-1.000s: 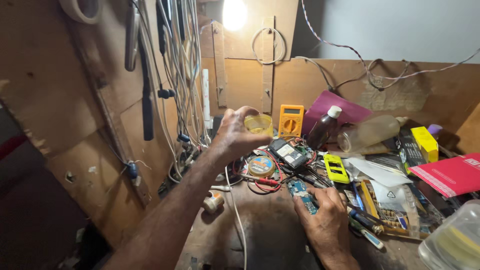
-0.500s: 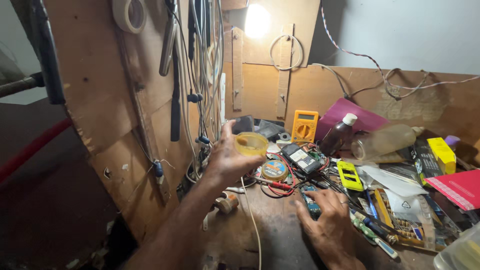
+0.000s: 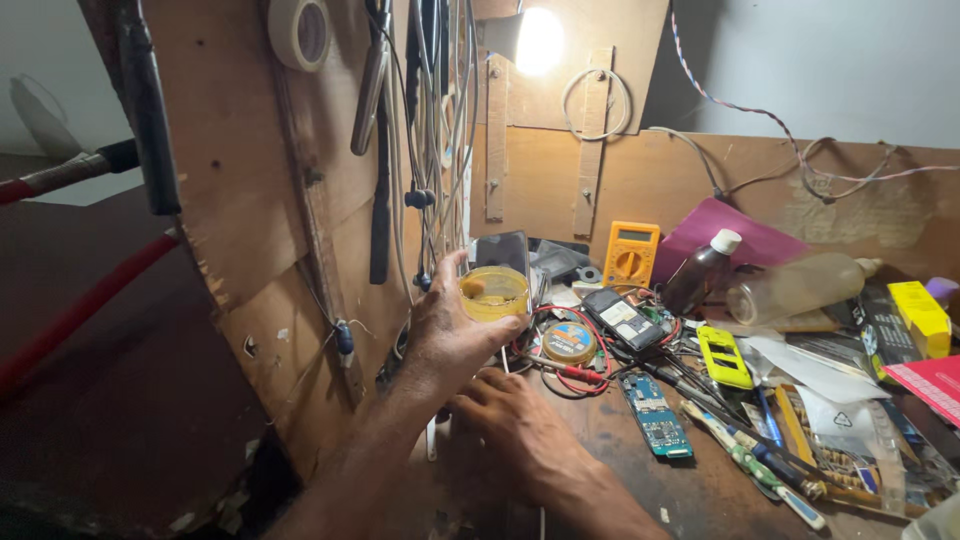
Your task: The person handles a small blue circuit board on a cluttered workbench, repeatedly picking it up, turning it over, and inspecting it. They also handle a small yellow device and a roll of tape, moving items aside to access the board. The person uses a multimeter probe to touch points on the board and continues to manipulate the board and nearby components throughout the clip.
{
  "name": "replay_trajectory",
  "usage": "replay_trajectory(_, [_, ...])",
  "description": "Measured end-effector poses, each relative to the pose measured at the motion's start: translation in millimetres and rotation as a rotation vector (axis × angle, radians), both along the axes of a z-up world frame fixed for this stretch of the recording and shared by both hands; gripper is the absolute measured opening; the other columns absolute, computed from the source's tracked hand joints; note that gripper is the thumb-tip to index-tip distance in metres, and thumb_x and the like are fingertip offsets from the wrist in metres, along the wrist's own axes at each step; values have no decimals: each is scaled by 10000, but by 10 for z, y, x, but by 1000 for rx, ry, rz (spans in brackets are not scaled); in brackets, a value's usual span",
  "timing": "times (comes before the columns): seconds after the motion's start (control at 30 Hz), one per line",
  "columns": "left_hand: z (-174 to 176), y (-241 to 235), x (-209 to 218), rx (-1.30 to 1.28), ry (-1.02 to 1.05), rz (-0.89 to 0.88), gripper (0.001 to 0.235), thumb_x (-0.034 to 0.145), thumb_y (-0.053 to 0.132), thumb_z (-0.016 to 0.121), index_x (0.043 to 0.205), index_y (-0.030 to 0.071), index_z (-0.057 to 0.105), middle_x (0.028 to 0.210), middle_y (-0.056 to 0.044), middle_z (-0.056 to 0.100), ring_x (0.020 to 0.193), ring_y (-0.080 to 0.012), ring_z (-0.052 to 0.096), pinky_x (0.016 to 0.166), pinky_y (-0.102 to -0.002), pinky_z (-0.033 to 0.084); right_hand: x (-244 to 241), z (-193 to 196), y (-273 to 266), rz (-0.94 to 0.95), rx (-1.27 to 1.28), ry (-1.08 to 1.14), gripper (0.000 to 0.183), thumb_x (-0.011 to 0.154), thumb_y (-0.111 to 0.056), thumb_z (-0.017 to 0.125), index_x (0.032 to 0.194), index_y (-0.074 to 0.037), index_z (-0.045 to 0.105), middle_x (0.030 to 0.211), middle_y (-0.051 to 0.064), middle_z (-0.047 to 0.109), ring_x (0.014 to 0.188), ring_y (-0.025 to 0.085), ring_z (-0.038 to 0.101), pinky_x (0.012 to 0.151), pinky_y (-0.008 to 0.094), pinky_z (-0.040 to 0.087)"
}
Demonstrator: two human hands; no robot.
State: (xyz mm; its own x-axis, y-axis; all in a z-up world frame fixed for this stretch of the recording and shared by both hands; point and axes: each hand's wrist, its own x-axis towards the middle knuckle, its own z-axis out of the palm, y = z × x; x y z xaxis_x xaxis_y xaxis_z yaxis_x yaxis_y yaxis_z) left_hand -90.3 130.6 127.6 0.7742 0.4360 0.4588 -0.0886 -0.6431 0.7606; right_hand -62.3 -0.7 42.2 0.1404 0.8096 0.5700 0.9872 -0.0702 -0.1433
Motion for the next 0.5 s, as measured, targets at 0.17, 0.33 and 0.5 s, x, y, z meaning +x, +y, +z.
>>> replay_trajectory(0.17, [33,39,-77,-100,10,-57,968,617,309,875,1438,66,424,1132,-118,761,1063,-233,751,943,-374,580,86,-58,128,-120,9,-83,384,745,-50,709,1127,-92,721,1156,91,721,1160,286,640,1002,396,520])
replay_trajectory(0.33, [38,65,-55,-80,10,-26,995,608,312,904,1442,61,425,1168,-130,735,1096,-239,724,967,-368,558,-83,-34,36,-187,158,648,271,848,-121,709,1113,-77,744,906,78,765,814,270,750,735,385,597])
replay_trajectory(0.5, [-50,29,18,-68,36,-17,1003,594,332,922,1432,56,444,1190,-146,728,1122,-249,711,991,-368,541,-188,-159,78,-223,171,504,270,861,-100,729,1127,-51,730,977,123,743,896,316,713,774,411,560])
